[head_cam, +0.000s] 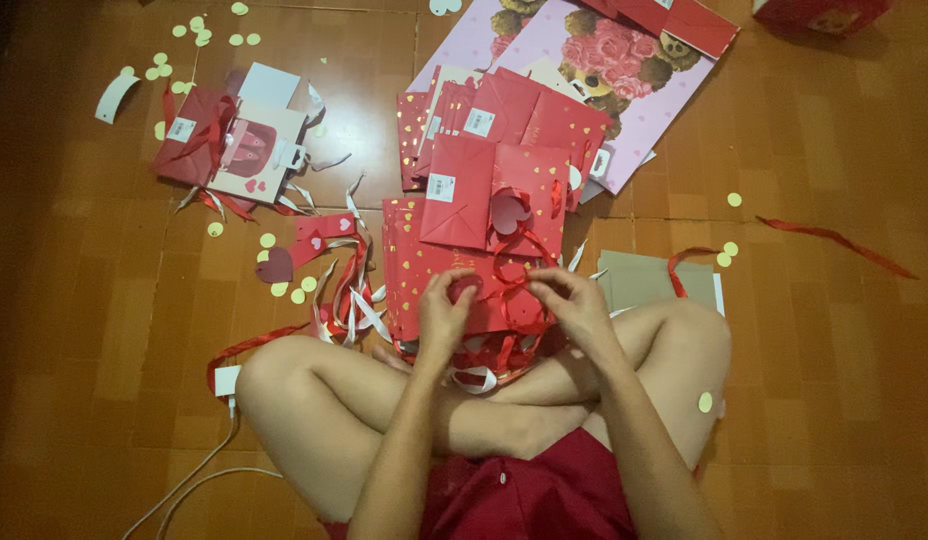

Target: The person sits on the floor and assembles small red gift boxes by attaching ribbons and heart-shaped paper cutouts. They handle the boxes one at a time, threading ribbons through slots and securing decorative elements.

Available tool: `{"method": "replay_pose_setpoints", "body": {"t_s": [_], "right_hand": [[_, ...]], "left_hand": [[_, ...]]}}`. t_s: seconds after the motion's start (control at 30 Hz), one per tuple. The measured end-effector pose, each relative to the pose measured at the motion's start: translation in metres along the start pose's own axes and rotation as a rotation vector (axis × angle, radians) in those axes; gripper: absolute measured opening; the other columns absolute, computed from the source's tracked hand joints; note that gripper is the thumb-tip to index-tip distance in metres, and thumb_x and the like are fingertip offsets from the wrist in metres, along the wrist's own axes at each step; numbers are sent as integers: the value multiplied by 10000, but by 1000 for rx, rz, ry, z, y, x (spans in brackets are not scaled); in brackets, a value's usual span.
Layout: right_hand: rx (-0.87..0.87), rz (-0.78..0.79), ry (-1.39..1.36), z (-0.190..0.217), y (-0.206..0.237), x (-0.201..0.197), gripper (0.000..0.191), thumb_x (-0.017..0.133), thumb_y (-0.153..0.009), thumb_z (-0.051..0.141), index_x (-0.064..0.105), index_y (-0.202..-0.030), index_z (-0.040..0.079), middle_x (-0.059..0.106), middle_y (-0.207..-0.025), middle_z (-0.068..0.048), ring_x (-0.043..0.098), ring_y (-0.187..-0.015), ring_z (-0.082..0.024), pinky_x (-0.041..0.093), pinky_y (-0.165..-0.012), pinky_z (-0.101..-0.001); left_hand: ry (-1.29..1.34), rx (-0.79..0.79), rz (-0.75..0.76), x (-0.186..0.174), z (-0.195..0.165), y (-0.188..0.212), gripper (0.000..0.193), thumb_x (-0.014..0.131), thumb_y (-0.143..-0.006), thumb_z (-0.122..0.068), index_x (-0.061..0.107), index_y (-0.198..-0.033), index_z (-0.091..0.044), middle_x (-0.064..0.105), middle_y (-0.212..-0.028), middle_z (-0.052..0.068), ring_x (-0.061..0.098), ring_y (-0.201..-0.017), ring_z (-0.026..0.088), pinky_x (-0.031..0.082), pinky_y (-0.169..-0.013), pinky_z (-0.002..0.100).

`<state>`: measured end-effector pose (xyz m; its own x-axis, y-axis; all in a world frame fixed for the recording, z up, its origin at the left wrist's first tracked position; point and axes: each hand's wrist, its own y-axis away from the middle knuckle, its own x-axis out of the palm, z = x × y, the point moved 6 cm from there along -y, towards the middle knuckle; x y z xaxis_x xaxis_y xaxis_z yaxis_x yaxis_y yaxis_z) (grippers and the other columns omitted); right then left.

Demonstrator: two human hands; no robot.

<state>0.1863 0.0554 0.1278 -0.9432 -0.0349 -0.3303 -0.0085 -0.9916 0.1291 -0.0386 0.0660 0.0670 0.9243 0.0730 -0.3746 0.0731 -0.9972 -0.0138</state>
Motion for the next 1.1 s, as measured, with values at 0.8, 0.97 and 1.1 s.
{"method": "replay_pose_setpoints", "body": {"t_s": [0.8, 0.97, 1.1], "right_hand": [[-520, 85, 868, 35, 12, 43, 127, 707, -845, 177, 676, -762, 87, 646, -724, -85, 645, -772, -283, 434, -778, -448], [-544, 69, 853, 36, 15, 44, 123, 701, -835, 170, 663, -755, 84, 646, -729, -88, 641, -765, -285, 434, -768, -447], [-551, 57, 852, 34, 15, 45, 114, 700, -831, 173, 665, -773, 82, 654, -751, -85, 639, -765, -284, 435, -768, -450]], "left_hand": [[101, -86, -12, 5, -23, 6, 204, 774, -852, -166, 735, -1008, -40, 773, -803, 82, 722, -683, 147, 566, -648, 317], [-7, 54, -51, 2, -39, 10, 188, 762, -859, -147, 733, -1009, -38, 763, -855, 138, 752, -743, 238, 573, -687, 356], [-45, -6, -24, 2, -38, 10, 177, 761, -859, -157, 726, -990, -42, 754, -829, 140, 748, -714, 261, 566, -668, 370]]}}
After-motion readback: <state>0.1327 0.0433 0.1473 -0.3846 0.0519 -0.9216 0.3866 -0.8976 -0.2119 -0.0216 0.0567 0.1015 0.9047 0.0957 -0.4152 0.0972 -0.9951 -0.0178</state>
